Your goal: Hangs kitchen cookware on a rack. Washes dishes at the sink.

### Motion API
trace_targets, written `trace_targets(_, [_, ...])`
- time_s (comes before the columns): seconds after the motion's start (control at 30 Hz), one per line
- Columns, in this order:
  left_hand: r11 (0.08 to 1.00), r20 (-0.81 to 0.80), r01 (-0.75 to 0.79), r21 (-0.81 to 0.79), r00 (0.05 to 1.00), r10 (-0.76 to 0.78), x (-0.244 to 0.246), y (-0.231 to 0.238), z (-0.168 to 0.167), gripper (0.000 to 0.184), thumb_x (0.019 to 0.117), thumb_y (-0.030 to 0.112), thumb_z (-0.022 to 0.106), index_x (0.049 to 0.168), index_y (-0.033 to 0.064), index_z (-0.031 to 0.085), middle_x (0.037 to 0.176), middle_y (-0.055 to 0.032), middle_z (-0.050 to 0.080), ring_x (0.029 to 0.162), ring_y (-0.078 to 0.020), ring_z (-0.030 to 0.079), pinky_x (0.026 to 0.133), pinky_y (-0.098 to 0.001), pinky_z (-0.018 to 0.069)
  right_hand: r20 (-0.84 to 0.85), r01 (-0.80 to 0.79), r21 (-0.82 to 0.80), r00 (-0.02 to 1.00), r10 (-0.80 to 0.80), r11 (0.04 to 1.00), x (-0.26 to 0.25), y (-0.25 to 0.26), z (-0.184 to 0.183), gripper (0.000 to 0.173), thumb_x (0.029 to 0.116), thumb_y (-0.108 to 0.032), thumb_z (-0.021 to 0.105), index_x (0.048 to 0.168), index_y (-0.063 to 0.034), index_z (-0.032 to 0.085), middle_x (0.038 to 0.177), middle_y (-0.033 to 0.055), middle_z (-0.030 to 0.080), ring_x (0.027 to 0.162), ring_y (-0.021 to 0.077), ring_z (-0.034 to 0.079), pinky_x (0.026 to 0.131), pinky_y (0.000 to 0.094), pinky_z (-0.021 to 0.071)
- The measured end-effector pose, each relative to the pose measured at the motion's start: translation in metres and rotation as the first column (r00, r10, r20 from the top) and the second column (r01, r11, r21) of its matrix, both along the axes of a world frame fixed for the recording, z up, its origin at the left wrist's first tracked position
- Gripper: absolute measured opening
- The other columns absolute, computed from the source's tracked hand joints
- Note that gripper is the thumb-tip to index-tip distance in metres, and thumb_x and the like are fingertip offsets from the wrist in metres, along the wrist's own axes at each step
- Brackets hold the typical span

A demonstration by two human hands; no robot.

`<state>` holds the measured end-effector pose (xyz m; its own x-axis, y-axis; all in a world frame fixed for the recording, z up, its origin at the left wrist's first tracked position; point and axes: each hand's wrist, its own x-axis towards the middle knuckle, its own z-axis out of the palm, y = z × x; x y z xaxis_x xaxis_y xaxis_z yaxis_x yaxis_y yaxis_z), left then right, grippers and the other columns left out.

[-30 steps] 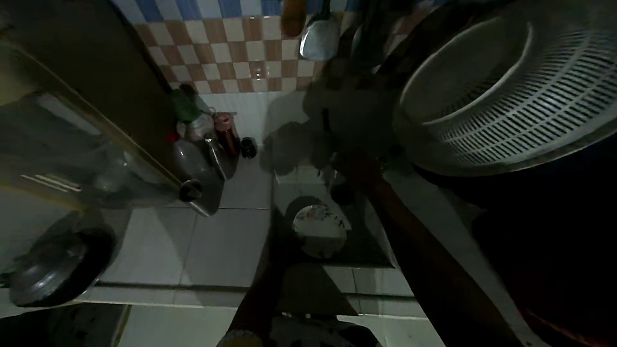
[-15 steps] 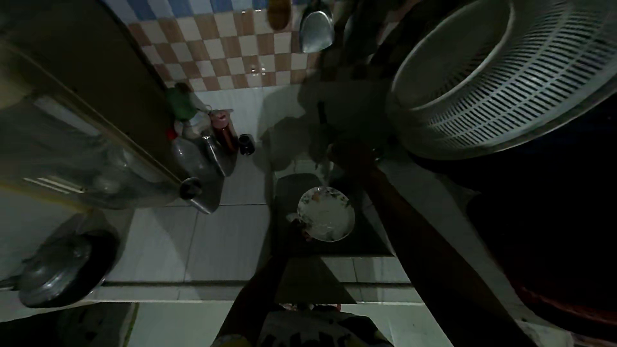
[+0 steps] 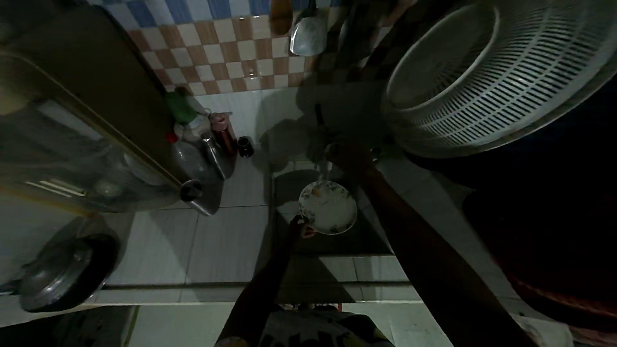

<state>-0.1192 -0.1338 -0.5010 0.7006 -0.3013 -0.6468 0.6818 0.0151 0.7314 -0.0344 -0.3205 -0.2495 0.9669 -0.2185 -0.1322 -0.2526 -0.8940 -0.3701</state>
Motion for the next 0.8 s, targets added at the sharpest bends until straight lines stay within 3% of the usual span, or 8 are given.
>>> trace_targets(0.1, [0.998, -0.058, -0.055, 0.012, 0.997, 0.056, -0.001, -0.004, 0.008, 0.045, 0.1039, 0.014, 0.06, 0.145, 0.0058, 0.042, 0.109, -0.0231, 0.069, 0.084, -0.0262, 0.072, 0.075, -0.0387, 0.0609, 0.024, -0.029, -0.01, 0.999, 0.03, 1.0, 0.0, -0.002, -0.005, 0.055, 0.101, -0.047, 0.06, 0.14, -0.0084, 0.059, 0.134, 0.0218, 0.063, 0.124, 0.0427, 0.061, 0.1, 0.0651, 0.0473])
trace_targets(0.3, [0.994, -0.005, -0.089, -0.061, 0.996, 0.089, -0.021, 0.005, 0.027, 0.045, 0.1051, 0.014, 0.057, 0.145, 0.0034, 0.04, 0.119, -0.023, 0.065, 0.094, -0.0269, 0.071, 0.083, -0.0394, 0.0597, 0.021, -0.031, 0.002, 0.999, 0.031, 1.0, 0.004, -0.004, -0.01, 0.055, 0.1019, -0.047, 0.059, 0.139, -0.0068, 0.059, 0.13, 0.0232, 0.065, 0.121, 0.0432, 0.062, 0.099, 0.0652, 0.0478])
trace_targets(0.43, [0.975, -0.056, -0.176, -0.139, 0.984, 0.17, -0.031, 0.006, 0.027, 0.047, 0.1037, 0.009, 0.057, 0.146, 0.0032, 0.037, 0.126, -0.0228, 0.06, 0.098, -0.0279, 0.068, 0.084, -0.0403, 0.0587, -0.016, 0.007, 0.012, 1.0, -0.007, 1.0, 0.003, 0.001, -0.004, 0.052, 0.101, -0.047, 0.06, 0.136, -0.0084, 0.061, 0.128, 0.0227, 0.066, 0.119, 0.0441, 0.063, 0.096, 0.068, 0.0479])
trace_targets(0.53, [0.966, -0.049, -0.187, -0.181, 0.982, 0.181, -0.04, 0.01, 0.014, 0.051, 0.104, 0.007, 0.056, 0.149, 0.0039, 0.032, 0.134, -0.0222, 0.056, 0.106, -0.0278, 0.067, 0.088, -0.0406, 0.0582, -0.037, 0.028, 0.016, 0.999, -0.027, 0.999, 0.002, 0.002, -0.002, 0.051, 0.1011, -0.048, 0.06, 0.138, -0.0119, 0.061, 0.128, 0.0211, 0.066, 0.119, 0.0439, 0.063, 0.095, 0.0684, 0.0479])
trace_targets(0.73, [0.953, -0.013, -0.219, -0.208, 0.975, 0.221, -0.044, 0.014, -0.013, 0.051, 0.1042, 0.01, 0.057, 0.152, 0.0105, 0.037, 0.13, -0.0186, 0.061, 0.104, -0.0266, 0.069, 0.088, -0.0402, 0.059, -0.015, 0.011, 0.025, 1.0, -0.01, 1.0, 0.005, -0.003, -0.012, 0.056, 0.1015, -0.046, 0.06, 0.145, -0.0107, 0.055, 0.131, 0.0238, 0.064, 0.121, 0.046, 0.061, 0.097, 0.0691, 0.0467])
trace_targets(0.8, [0.942, 0.0, -0.239, -0.234, 0.969, 0.246, -0.045, 0.016, -0.021, 0.051, 0.1039, 0.01, 0.056, 0.151, 0.0099, 0.036, 0.126, -0.0181, 0.062, 0.101, -0.0256, 0.068, 0.085, -0.0399, 0.0589, 0.003, -0.001, 0.045, 1.0, 0.001, 0.999, 0.006, -0.005, -0.016, 0.051, 0.101, -0.045, 0.062, 0.138, -0.0092, 0.06, 0.129, 0.0233, 0.065, 0.12, 0.0448, 0.062, 0.097, 0.0679, 0.0474])
